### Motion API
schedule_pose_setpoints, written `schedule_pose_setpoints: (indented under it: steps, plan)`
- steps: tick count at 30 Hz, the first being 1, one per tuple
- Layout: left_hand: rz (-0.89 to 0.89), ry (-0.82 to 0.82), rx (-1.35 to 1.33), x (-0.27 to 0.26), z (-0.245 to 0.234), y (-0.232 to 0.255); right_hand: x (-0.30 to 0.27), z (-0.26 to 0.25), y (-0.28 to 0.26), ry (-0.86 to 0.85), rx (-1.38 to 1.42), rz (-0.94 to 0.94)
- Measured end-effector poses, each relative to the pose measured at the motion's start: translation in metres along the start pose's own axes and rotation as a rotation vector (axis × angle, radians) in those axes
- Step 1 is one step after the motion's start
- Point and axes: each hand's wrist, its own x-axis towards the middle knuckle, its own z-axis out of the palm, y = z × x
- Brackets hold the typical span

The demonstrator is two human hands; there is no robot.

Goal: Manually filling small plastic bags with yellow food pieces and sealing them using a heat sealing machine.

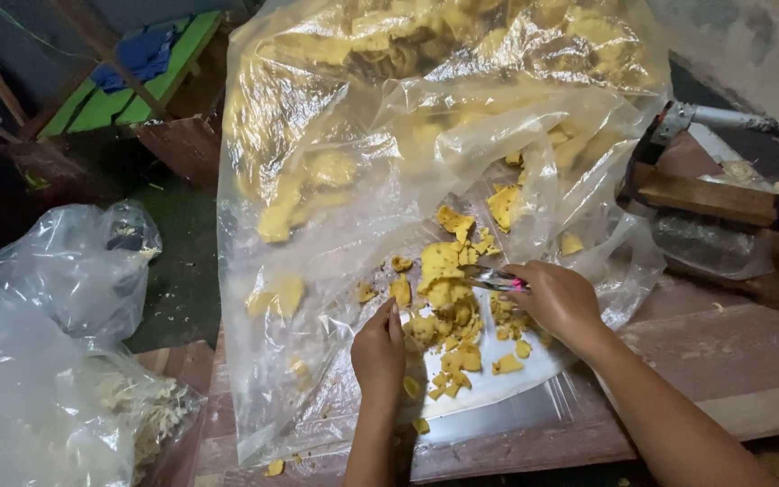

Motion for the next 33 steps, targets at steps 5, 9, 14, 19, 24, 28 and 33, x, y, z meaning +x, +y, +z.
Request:
schedule_pose_setpoints:
  steps: [5,9,14,19,24,28,33]
  plan:
    - [0.057,0.072,0.038,0.005,0.002,0.015,-0.019,-0.037,-0.013,0.01,0.034,0.015]
    - [0.075,0.129,0.092,0.007,0.014,0.021,-0.029,-0.043,-0.014,0.031,-0.133,-0.095]
    - [0.144,0.116,0.017,-0.006,0.02,0.043,-0.031,-0.043,-0.02,0.068,-0.114,-0.105]
    - [0.099,0.085,-0.011,-0.006,0.024,0.038,-0.037,-0.037,-0.018,0.188,-0.112,-0.155]
    - [0.21,0.154,-0.003,-0.017,0.022,0.054,-0.037,-0.032,-0.027,0.487,-0.234,-0.329]
    - [0.094,0.111,-0.097,-0.013,0.01,0.065,-0.042,-0.038,-0.035,0.578,-0.24,-0.354]
    - [-0.311,-0.001,-0.693,0.001,0.004,0.06,-0.038,-0.023,-0.021,0.519,-0.313,-0.499]
